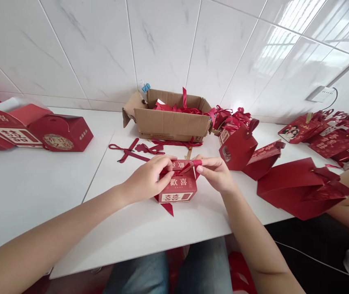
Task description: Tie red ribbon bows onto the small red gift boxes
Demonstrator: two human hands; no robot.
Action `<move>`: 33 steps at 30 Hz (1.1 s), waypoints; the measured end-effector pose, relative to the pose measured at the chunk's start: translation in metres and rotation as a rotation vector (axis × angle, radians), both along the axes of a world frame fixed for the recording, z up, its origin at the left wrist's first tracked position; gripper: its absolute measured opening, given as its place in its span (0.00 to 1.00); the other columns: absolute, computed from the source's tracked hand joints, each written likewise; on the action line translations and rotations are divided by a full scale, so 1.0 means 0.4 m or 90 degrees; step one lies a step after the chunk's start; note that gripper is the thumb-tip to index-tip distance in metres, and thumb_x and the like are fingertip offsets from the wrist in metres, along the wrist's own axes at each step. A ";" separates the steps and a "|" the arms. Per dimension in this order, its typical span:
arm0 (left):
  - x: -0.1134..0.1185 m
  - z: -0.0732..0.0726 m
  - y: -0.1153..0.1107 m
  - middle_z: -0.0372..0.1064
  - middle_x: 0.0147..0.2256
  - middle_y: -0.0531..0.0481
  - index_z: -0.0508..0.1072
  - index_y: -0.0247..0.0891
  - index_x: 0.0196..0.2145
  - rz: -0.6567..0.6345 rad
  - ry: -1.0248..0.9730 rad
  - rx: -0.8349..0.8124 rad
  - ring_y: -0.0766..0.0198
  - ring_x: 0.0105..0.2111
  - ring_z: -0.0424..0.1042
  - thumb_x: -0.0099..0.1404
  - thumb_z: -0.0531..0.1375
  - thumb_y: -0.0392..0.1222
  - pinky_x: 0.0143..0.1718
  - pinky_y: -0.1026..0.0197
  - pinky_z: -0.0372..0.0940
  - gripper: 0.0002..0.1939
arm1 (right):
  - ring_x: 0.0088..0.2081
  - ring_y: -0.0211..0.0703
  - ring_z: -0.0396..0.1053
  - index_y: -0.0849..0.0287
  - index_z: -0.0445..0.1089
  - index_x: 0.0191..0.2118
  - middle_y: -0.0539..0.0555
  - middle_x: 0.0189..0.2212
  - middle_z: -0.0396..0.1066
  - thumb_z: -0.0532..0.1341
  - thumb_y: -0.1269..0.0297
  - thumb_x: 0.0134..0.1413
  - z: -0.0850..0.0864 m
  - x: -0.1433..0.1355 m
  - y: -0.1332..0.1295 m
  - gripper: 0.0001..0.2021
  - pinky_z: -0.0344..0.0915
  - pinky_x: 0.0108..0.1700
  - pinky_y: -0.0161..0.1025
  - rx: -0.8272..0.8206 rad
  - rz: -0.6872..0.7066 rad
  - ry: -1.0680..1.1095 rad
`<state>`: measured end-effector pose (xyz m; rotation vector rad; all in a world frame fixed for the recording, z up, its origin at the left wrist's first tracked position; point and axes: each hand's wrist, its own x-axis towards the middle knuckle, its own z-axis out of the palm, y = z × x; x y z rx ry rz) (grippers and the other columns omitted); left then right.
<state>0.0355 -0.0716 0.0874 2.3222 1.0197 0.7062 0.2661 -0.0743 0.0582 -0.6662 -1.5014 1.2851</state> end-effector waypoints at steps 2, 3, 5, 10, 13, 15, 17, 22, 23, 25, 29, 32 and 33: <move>0.006 0.003 -0.004 0.69 0.50 0.44 0.61 0.40 0.30 0.006 0.016 0.012 0.54 0.53 0.66 0.66 0.52 0.40 0.48 0.51 0.65 0.06 | 0.31 0.38 0.68 0.47 0.80 0.34 0.49 0.27 0.71 0.69 0.58 0.49 0.000 -0.011 -0.002 0.05 0.68 0.36 0.39 -0.035 -0.060 0.035; 0.010 0.004 -0.006 0.69 0.49 0.44 0.61 0.40 0.30 0.010 0.021 0.022 0.55 0.53 0.67 0.66 0.51 0.40 0.48 0.52 0.65 0.05 | 0.30 0.38 0.68 0.49 0.80 0.32 0.49 0.26 0.72 0.69 0.57 0.47 0.003 -0.015 -0.003 0.05 0.68 0.35 0.39 -0.055 -0.084 0.050; 0.019 0.003 -0.010 0.69 0.50 0.43 0.61 0.40 0.31 0.020 0.025 0.041 0.55 0.52 0.67 0.66 0.51 0.40 0.48 0.52 0.65 0.05 | 0.27 0.39 0.68 0.52 0.80 0.30 0.50 0.23 0.72 0.70 0.55 0.45 0.013 -0.018 -0.005 0.08 0.68 0.33 0.39 -0.094 -0.106 0.069; 0.039 0.012 -0.016 0.68 0.52 0.43 0.63 0.40 0.33 0.037 0.051 0.047 0.54 0.51 0.68 0.66 0.51 0.40 0.50 0.51 0.66 0.05 | 0.24 0.35 0.67 0.55 0.79 0.33 0.48 0.20 0.71 0.68 0.53 0.48 0.029 -0.022 -0.013 0.11 0.66 0.30 0.35 -0.140 -0.108 0.072; 0.041 0.045 -0.011 0.66 0.54 0.42 0.66 0.39 0.32 0.040 0.073 0.028 0.52 0.53 0.67 0.66 0.51 0.43 0.49 0.50 0.66 0.08 | 0.26 0.37 0.70 0.54 0.79 0.36 0.49 0.23 0.74 0.69 0.55 0.46 0.026 -0.030 -0.015 0.12 0.68 0.32 0.36 -0.155 -0.139 0.054; 0.045 0.077 -0.001 0.64 0.56 0.43 0.68 0.40 0.34 0.063 0.046 0.017 0.52 0.55 0.66 0.67 0.50 0.46 0.50 0.51 0.66 0.11 | 0.27 0.38 0.71 0.54 0.78 0.38 0.49 0.24 0.75 0.69 0.54 0.46 0.021 -0.035 -0.015 0.13 0.68 0.31 0.37 -0.157 -0.140 0.038; 0.054 0.108 0.011 0.66 0.54 0.46 0.71 0.41 0.38 0.094 0.008 0.003 0.54 0.52 0.68 0.67 0.50 0.50 0.48 0.53 0.67 0.13 | 0.26 0.38 0.70 0.54 0.78 0.40 0.49 0.24 0.75 0.69 0.54 0.46 0.017 -0.040 -0.016 0.15 0.68 0.31 0.37 -0.154 -0.133 0.017; 0.088 0.146 0.024 0.76 0.37 0.52 0.75 0.44 0.36 0.071 0.027 -0.131 0.59 0.36 0.74 0.64 0.54 0.55 0.33 0.59 0.68 0.16 | 0.23 0.35 0.64 0.54 0.78 0.37 0.45 0.18 0.67 0.69 0.55 0.47 0.013 -0.048 -0.016 0.12 0.64 0.31 0.37 -0.085 -0.139 -0.009; 0.093 0.146 0.022 0.76 0.35 0.53 0.76 0.43 0.34 0.057 0.025 -0.145 0.60 0.34 0.74 0.63 0.56 0.54 0.31 0.60 0.67 0.14 | 0.23 0.34 0.63 0.54 0.78 0.36 0.45 0.18 0.66 0.68 0.56 0.47 0.012 -0.049 -0.016 0.10 0.64 0.30 0.36 -0.070 -0.142 -0.010; 0.098 0.144 0.018 0.76 0.33 0.54 0.76 0.42 0.33 0.050 0.004 -0.139 0.62 0.33 0.74 0.61 0.58 0.51 0.30 0.63 0.67 0.12 | 0.23 0.34 0.62 0.55 0.77 0.35 0.44 0.17 0.65 0.68 0.57 0.48 0.012 -0.051 -0.017 0.09 0.64 0.31 0.36 -0.048 -0.152 -0.017; 0.094 0.146 0.017 0.77 0.33 0.53 0.77 0.42 0.32 0.086 -0.022 -0.080 0.63 0.31 0.74 0.61 0.58 0.48 0.28 0.63 0.65 0.10 | 0.25 0.35 0.64 0.56 0.74 0.33 0.46 0.20 0.68 0.68 0.59 0.49 0.015 -0.051 -0.018 0.08 0.65 0.35 0.37 -0.004 -0.191 -0.061; 0.087 0.152 0.023 0.77 0.33 0.53 0.78 0.42 0.32 0.099 -0.023 -0.060 0.63 0.29 0.73 0.61 0.58 0.49 0.27 0.63 0.65 0.12 | 0.26 0.36 0.65 0.56 0.71 0.32 0.46 0.21 0.68 0.68 0.59 0.48 0.017 -0.049 -0.017 0.08 0.65 0.37 0.38 0.014 -0.222 -0.100; 0.086 0.153 0.025 0.78 0.33 0.53 0.78 0.42 0.32 0.098 -0.023 -0.058 0.62 0.29 0.73 0.61 0.58 0.49 0.27 0.62 0.65 0.12 | 0.26 0.36 0.65 0.56 0.71 0.32 0.46 0.21 0.67 0.68 0.58 0.48 0.017 -0.049 -0.016 0.09 0.65 0.37 0.38 0.016 -0.231 -0.109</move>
